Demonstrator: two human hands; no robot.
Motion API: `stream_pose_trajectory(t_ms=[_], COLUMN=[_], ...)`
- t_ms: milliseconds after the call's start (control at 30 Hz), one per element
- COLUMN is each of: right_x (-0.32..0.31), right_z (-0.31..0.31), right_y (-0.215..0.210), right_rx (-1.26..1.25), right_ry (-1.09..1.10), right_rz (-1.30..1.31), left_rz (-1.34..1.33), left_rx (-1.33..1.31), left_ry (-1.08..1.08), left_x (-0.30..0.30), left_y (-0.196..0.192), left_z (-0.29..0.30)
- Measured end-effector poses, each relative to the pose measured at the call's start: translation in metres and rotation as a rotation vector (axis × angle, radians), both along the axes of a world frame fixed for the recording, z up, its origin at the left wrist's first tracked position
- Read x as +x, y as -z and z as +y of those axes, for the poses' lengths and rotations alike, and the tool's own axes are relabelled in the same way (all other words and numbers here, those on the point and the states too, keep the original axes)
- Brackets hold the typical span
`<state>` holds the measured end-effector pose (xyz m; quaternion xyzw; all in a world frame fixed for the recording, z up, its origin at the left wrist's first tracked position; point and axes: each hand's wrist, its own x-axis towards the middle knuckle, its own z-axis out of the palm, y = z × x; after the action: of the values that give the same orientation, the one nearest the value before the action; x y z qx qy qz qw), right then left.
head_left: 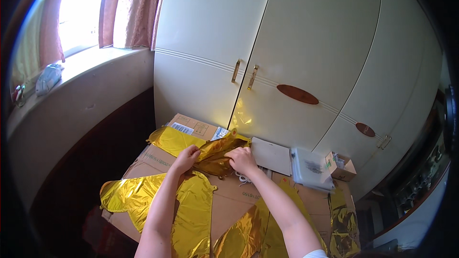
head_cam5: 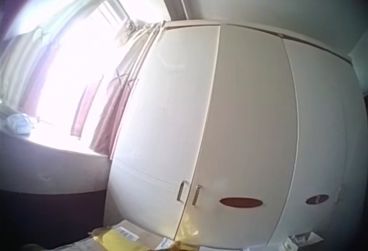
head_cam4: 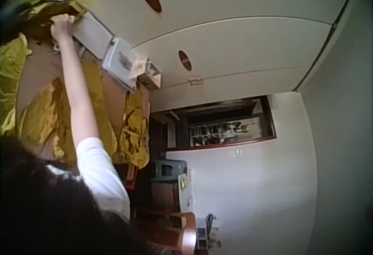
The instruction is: Folding and arranging gold foil balloons on a workspace.
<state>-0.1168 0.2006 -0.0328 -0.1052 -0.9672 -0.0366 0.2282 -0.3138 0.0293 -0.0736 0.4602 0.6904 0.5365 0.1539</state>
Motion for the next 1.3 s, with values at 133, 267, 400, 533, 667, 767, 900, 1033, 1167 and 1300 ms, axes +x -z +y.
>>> stream_pose_trajectory(t_ms=[133, 267, 400, 533, 667, 767, 900, 1033, 1167, 1300], right_x=[-0.005, -0.004, -0.009, -0.015, -0.022, -0.024, -0.027, -0.023, -0.022, -0.028], right_z=[-0.006, -0.003, -0.008, -0.010, -0.008, -0.004, -0.005, -0.015, 0.005, 0.007], right_y=[-0.002, 0.002, -0.007, -0.013, -0.011, -0.009, -0.010, -0.022, -0.012, -0.013], right_rx=[-0.009, -0.030, -0.123, -0.147, -0.166, -0.190, -0.230, -0.319, -0.458, -0.402], right_ry=[-0.065, 0.028, 0.110, 0.156, 0.149, 0.138, 0.195, 0.174, 0.151, 0.222], right_rz=[0.031, 0.014, -0.011, 0.004, 0.034, 0.041, -0.006, -0.037, 0.077, 0.053], left_rz=[-0.013, 0.007, 0.064, 0.046, 0.043, 0.063, 0.055, 0.134, 0.078, 0.119], left_rx=[0.040, -0.022, -0.049, -0.040, -0.076, -0.092, -0.062, -0.134, -0.137, -0.136], left_ry=[0.007, -0.012, -0.033, -0.043, -0.028, -0.031, -0.001, 0.003, 0.016, -0.003], left_x=[-0.006, 0.000, 0.006, 0.015, 0.008, 0.012, 0.013, 0.008, 0.017, 0.014], left_y=[0.011, 0.000, -0.008, -0.016, -0.004, -0.007, -0.009, -0.008, -0.015, -0.012], left_z=[0.004, 0.002, -0.003, -0.005, 0.001, 0.002, -0.003, -0.004, -0.001, -0.001])
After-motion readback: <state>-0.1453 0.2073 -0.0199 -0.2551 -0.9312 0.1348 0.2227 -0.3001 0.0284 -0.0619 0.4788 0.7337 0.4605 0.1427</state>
